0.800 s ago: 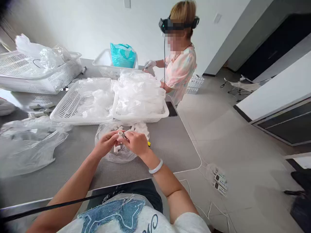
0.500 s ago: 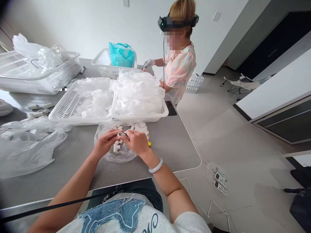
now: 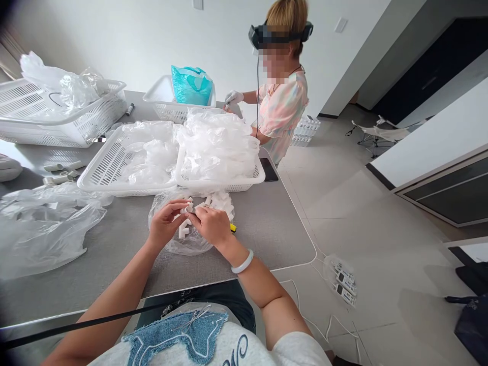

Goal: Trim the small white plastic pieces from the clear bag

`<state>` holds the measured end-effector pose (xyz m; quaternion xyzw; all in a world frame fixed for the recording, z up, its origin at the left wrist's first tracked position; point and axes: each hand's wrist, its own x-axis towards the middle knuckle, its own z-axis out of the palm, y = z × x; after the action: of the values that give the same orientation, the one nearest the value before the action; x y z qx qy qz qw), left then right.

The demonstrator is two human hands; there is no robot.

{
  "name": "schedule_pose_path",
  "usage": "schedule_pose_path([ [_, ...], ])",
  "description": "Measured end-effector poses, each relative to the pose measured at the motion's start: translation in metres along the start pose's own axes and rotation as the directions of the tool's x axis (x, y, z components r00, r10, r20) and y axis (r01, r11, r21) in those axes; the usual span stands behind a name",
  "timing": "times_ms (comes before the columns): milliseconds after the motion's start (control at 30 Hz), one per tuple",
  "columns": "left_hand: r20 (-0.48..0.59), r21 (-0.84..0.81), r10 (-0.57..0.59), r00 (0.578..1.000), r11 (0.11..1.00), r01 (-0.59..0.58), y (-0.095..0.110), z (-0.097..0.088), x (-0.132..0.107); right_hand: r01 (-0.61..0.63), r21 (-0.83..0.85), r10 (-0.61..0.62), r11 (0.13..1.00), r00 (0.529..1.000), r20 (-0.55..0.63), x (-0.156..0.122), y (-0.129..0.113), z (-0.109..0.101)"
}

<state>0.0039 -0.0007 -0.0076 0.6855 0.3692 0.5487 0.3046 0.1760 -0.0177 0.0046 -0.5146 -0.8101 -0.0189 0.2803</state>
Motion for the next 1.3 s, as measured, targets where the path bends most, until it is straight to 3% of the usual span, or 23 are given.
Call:
schedule_pose_path([
  [167,0.027,0.045,0.029,0.999,0.999,-0.031,0.002,0.000,0.000,-0.070,0.010,0.070,0.997,0.997,0.019,0.001,0.001,-0.002],
  [433,0.172,0.131,0.070,0.983,0.987,-0.093,-0.004,-0.003,-0.002,0.033,-0.002,-0.033,0.999,0.997,0.070,0.005,0.006,-0.010],
  [633,0.215,0.158,0.104,0.971,0.978,-0.139,-0.005,-0.005,-0.002,0.020,-0.018,-0.019,1.000,0.998,0.065,0.004,0.008,-0.005],
  [1133,0.281,0.125,0.080,0.956,0.985,-0.120,-0.001,-0.009,-0.001,0.061,-0.008,-0.060,0.998,0.994,0.092,0.004,0.012,-0.007],
  [1300,0.274,0.135,0.026,0.961,0.989,-0.066,0.001,-0.009,0.000,0.080,0.000,-0.080,0.997,0.992,0.101,0.003,0.011,-0.006],
])
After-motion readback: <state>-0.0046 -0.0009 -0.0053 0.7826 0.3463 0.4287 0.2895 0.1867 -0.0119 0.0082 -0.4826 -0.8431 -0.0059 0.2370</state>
